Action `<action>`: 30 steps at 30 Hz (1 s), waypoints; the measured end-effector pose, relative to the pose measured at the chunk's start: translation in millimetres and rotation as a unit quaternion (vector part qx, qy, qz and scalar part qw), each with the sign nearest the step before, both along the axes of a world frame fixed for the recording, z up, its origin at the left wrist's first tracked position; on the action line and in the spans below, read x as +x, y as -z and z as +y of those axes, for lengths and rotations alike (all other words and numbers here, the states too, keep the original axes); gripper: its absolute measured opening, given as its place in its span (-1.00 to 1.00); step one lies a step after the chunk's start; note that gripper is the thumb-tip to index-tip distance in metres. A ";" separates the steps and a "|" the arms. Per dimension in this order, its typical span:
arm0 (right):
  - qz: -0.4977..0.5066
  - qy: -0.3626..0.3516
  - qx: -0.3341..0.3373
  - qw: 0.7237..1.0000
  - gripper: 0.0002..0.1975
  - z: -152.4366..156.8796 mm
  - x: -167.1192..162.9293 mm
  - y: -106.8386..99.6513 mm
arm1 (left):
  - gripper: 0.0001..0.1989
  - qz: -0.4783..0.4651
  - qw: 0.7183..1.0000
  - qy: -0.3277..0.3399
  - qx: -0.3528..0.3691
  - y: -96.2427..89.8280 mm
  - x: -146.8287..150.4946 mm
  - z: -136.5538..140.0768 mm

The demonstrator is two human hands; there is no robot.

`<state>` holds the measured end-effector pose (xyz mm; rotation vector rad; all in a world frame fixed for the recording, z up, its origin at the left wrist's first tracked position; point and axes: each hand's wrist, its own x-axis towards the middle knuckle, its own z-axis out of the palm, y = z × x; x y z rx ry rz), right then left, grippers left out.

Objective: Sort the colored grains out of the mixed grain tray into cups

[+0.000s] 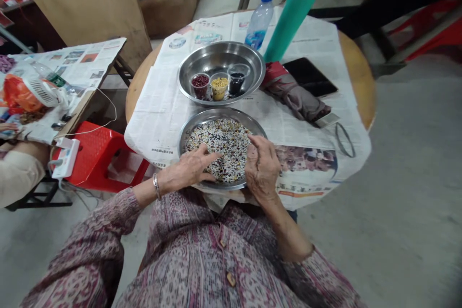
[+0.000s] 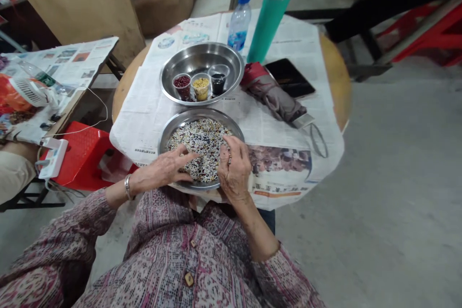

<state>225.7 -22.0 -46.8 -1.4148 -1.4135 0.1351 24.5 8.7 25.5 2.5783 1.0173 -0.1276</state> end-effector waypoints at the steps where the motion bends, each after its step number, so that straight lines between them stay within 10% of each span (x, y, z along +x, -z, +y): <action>1: 0.001 0.000 0.001 1.000 -0.67 0.1 0.0 0.5 | -0.51 -0.015 1.000 0.019 -0.004 5.4 6.9 -3.4; 7: -0.007 -0.003 -0.009 1.000 -0.66 1.2 0.6 1.6 | -0.74 -0.025 0.997 0.037 0.057 33.4 56.5 19.6; 13: -0.003 -0.004 -0.005 1.000 -0.67 1.2 0.1 0.3 | -0.77 -0.061 0.984 -0.083 0.143 17.7 43.1 57.3; 18: -0.004 0.000 -0.004 1.000 -0.67 0.8 -0.5 -0.2 | -0.14 -0.018 0.987 -0.111 0.118 17.8 44.7 67.4; 24: -0.019 -0.003 -0.001 1.000 -0.68 0.2 0.9 0.2 | -0.76 -0.046 0.997 0.023 0.058 27.5 67.3 69.7; 30: -0.041 -0.010 -0.024 0.999 -0.69 -0.4 0.5 -2.0 | -0.76 0.027 0.998 0.038 0.036 13.8 19.5 33.2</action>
